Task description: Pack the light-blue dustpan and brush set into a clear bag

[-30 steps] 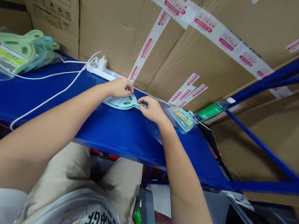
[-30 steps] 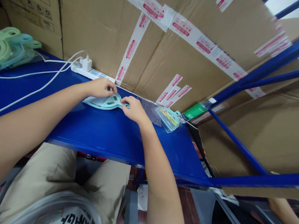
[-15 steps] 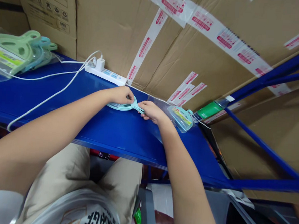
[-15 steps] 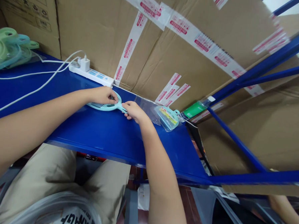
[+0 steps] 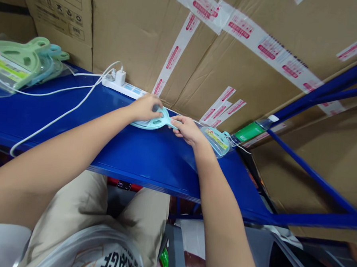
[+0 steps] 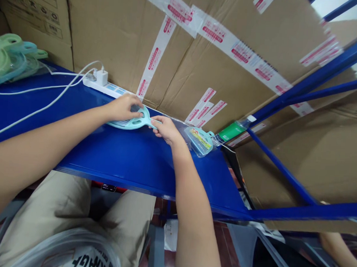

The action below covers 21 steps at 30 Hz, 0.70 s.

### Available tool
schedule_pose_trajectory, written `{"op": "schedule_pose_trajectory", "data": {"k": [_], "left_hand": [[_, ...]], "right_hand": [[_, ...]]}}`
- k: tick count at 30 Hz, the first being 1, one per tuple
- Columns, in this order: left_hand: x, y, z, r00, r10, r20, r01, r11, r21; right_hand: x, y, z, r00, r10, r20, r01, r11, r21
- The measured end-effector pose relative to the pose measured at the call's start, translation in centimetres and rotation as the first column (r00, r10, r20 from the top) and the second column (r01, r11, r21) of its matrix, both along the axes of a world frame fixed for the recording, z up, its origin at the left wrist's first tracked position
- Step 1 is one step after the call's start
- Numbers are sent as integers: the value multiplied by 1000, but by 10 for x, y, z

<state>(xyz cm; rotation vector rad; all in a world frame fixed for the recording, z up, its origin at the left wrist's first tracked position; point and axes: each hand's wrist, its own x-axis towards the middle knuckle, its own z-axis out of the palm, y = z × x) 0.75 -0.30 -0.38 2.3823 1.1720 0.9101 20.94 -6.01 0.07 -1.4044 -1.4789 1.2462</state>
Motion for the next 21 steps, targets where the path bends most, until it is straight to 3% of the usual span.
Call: {"op": "schedule_pose_trajectory", "data": {"k": [2, 3, 6, 8, 11, 13, 15, 17, 19, 21], "left_hand": [[-8, 8, 5, 965, 158, 208, -164, 986, 12], [-12, 12, 7, 928, 207, 310, -201, 978, -52], [-18, 18, 13, 828, 255, 499, -65, 928, -367], [-17, 15, 14, 777, 284, 562, 38, 870, -492], [-9, 7, 14, 678, 333, 655, 84, 850, -520], [-6, 4, 13, 625, 337, 704, 111, 854, -508], [-6, 6, 13, 590, 344, 730, 114, 860, -497], [-8, 12, 11, 555, 358, 751, 84, 874, -478], [-9, 17, 7, 531, 364, 765, 50, 888, -457], [-9, 19, 5, 528, 360, 769, 29, 898, -440]], "right_hand": [[11, 1, 4, 998, 18, -59, -12, 994, 106], [16, 1, 5, 996, 27, -79, -14, 987, 162], [24, 2, 7, 996, 27, -86, 0, 954, 300], [27, 4, 5, 998, 0, -62, 22, 936, 350], [34, 10, 4, 995, -101, -15, 99, 913, 395], [45, 14, 4, 966, -252, 55, 202, 873, 445], [54, 15, 5, 861, -472, 191, 320, 792, 520], [57, 14, 3, 676, -634, 374, 375, 734, 567], [50, 12, -1, 511, -648, 565, 352, 757, 550], [35, 9, -6, 401, -574, 714, 291, 819, 495]]}}
